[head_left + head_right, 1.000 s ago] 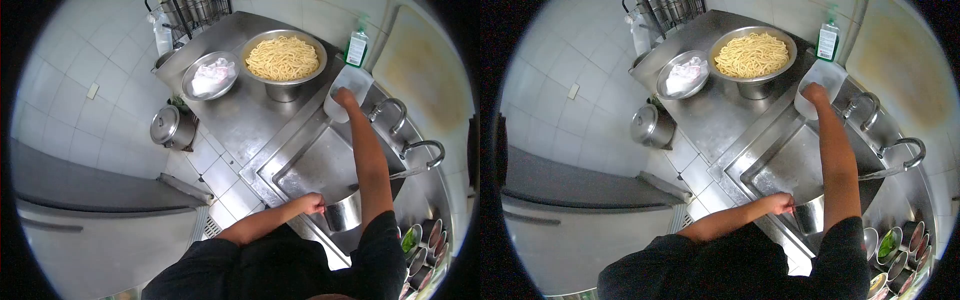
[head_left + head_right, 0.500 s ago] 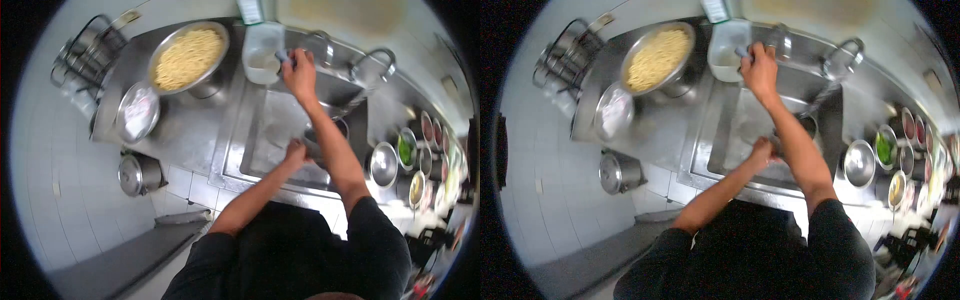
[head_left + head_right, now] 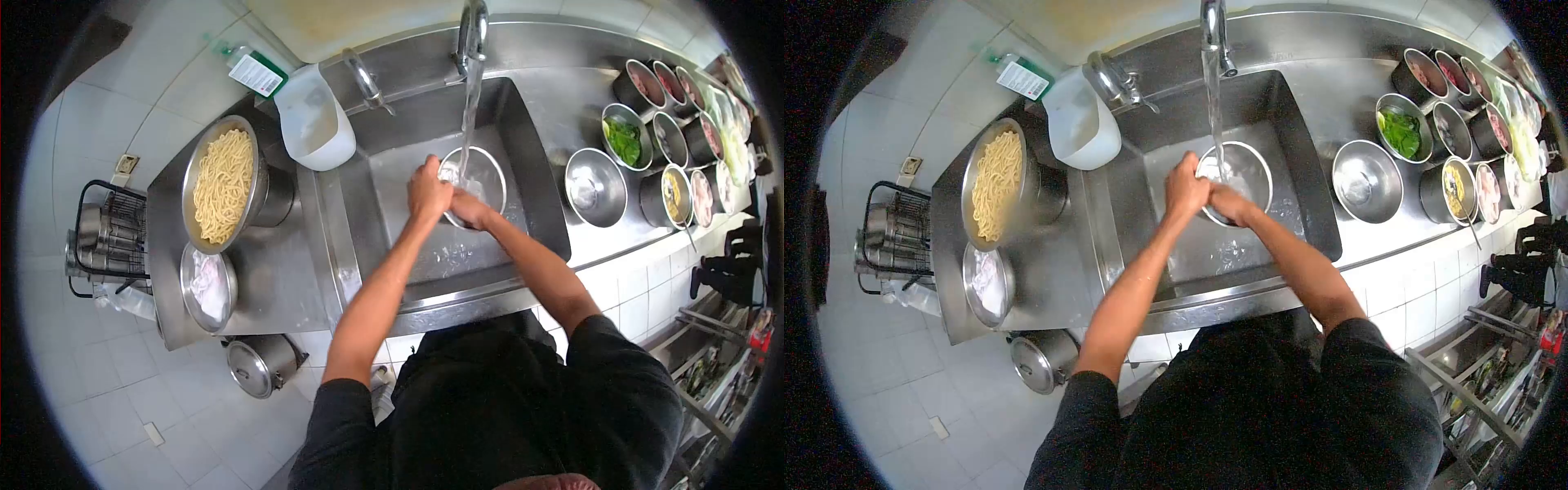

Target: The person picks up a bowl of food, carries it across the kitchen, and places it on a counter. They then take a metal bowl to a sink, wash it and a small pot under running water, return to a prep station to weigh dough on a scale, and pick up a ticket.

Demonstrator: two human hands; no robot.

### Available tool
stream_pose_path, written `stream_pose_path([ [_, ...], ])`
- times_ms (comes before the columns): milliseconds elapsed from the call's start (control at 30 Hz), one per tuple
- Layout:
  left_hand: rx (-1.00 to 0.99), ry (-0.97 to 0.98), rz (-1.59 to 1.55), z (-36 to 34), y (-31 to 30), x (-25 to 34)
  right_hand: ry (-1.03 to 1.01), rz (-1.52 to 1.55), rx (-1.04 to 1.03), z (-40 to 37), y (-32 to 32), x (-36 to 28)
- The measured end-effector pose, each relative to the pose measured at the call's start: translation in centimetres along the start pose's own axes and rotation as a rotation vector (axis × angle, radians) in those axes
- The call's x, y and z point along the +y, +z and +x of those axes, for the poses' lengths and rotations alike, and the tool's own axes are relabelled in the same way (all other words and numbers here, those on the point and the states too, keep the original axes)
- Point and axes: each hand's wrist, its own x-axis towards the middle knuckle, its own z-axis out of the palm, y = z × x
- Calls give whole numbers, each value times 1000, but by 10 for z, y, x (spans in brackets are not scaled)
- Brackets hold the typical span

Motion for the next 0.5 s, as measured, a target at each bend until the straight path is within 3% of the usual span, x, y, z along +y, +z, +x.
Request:
stream_pose_path([
  [33,-89,-1,34,7,-15,4,178,-460,-166,-3,-7,0],
  [100,-161,23,99,10,-14,-7,69,-1007,-409,-3,-12,2],
  [167,-210,46,143,6,-4,-9,-16,-1599,-266,-16,-9,-15],
  [233,-197,13,121,5,7,5,-304,-1617,70,4,-29,23],
  [333,-212,-8,81,16,8,30,-348,-738,352,21,-33,21],
  [400,-233,-24,118,26,21,28,-353,-101,363,49,-29,49],
  [500,-191,-70,139,27,21,32,-240,374,272,40,-11,19],
])
